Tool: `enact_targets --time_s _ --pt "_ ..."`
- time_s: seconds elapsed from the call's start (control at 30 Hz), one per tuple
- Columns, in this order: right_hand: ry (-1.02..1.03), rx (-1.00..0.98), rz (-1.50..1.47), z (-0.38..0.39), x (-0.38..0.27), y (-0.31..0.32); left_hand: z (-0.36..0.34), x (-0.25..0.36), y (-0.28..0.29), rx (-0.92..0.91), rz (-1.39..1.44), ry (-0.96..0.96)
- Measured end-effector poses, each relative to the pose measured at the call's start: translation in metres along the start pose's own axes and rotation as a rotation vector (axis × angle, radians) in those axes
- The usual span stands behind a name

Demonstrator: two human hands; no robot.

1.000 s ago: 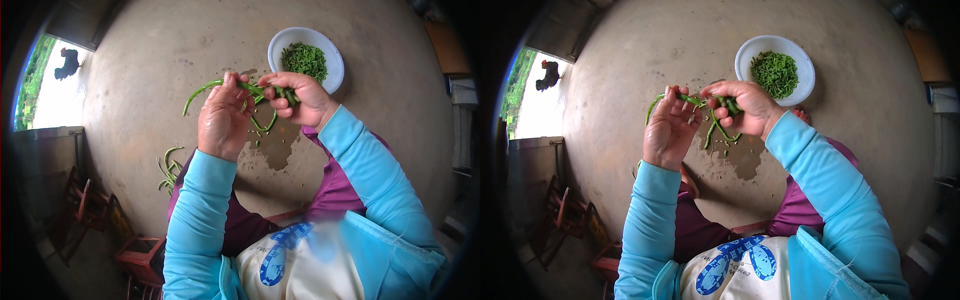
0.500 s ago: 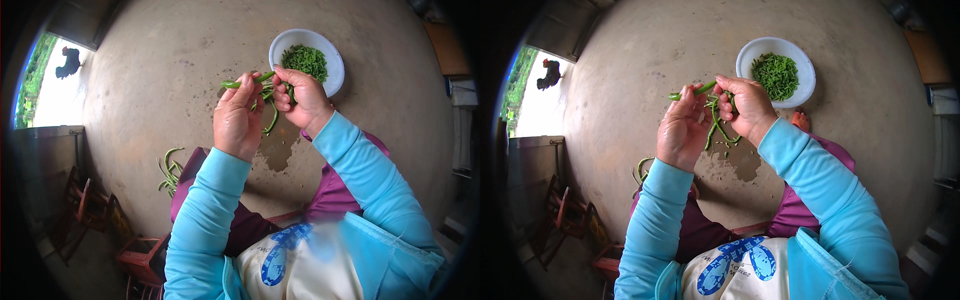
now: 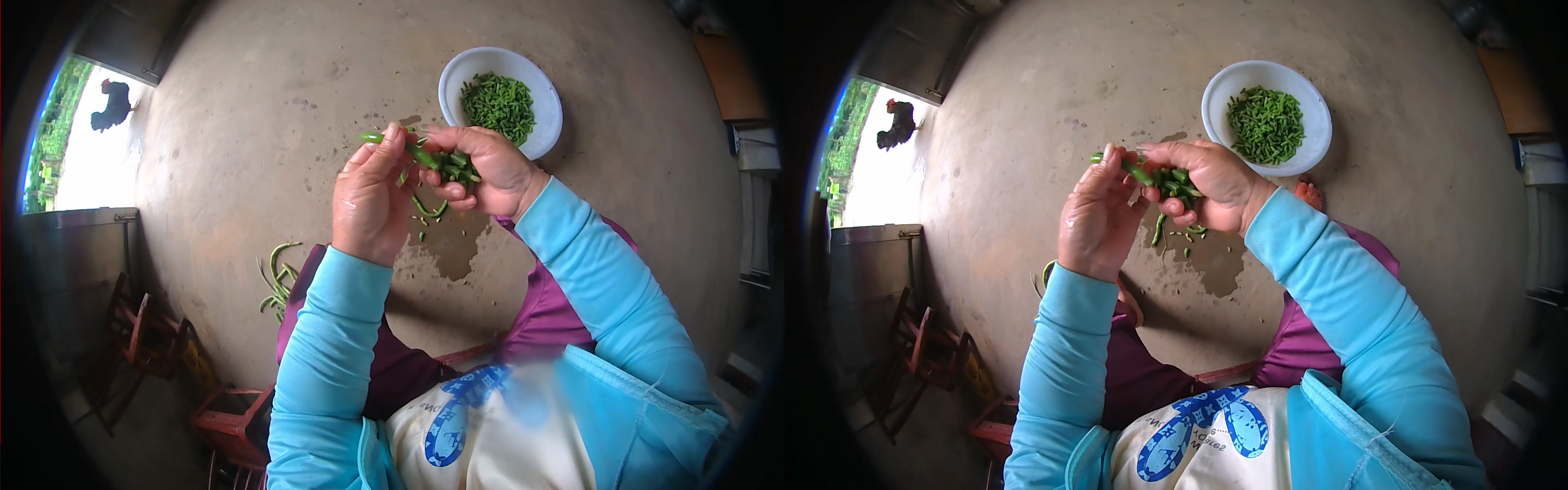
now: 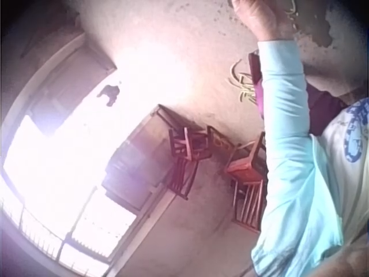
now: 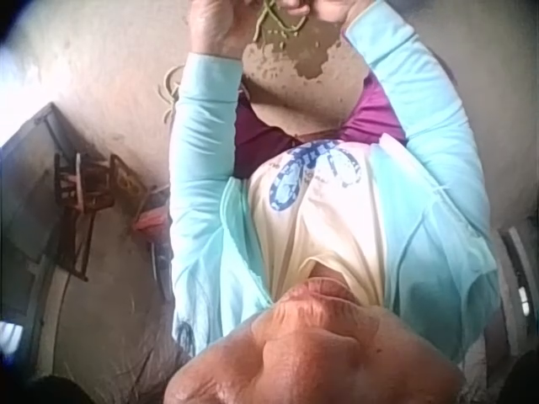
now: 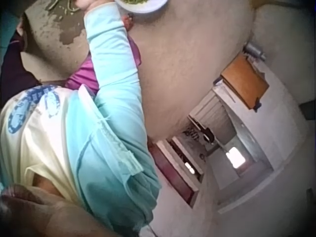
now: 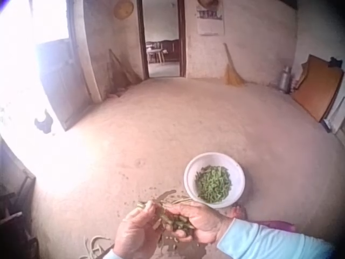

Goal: Peel and break long green beans into a bowl.

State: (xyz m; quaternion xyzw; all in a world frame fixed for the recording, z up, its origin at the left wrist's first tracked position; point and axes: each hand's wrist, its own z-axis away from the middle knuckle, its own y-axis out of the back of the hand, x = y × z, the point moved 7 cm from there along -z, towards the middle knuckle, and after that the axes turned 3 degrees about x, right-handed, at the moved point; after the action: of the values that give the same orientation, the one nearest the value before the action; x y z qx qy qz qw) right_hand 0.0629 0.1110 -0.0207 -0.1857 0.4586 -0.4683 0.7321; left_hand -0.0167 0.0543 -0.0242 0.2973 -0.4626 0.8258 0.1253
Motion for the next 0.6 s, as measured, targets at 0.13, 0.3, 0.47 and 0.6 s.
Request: enact_targets --time_s 0.13,0.3,0.47,0.6 --pt "0.015 -0.011 0.125 0.000 0.001 -0.005 -0.001 -0.004 -0.008 -0.127 -0.023 0.045" --pt "0.253 0.152 0.048 -0.004 -0.011 0.016 0.000 0.000 -0.001 0.163 0.167 -0.041" --pt "0.324 0.426 -0.204 -0.007 -0.026 0.063 -0.001 0.005 -0.001 0.154 0.118 -0.138" --pt "0.278 0.290 -0.078 -0.002 -0.037 0.047 -0.003 0.010 0.007 0.091 0.134 -0.115"
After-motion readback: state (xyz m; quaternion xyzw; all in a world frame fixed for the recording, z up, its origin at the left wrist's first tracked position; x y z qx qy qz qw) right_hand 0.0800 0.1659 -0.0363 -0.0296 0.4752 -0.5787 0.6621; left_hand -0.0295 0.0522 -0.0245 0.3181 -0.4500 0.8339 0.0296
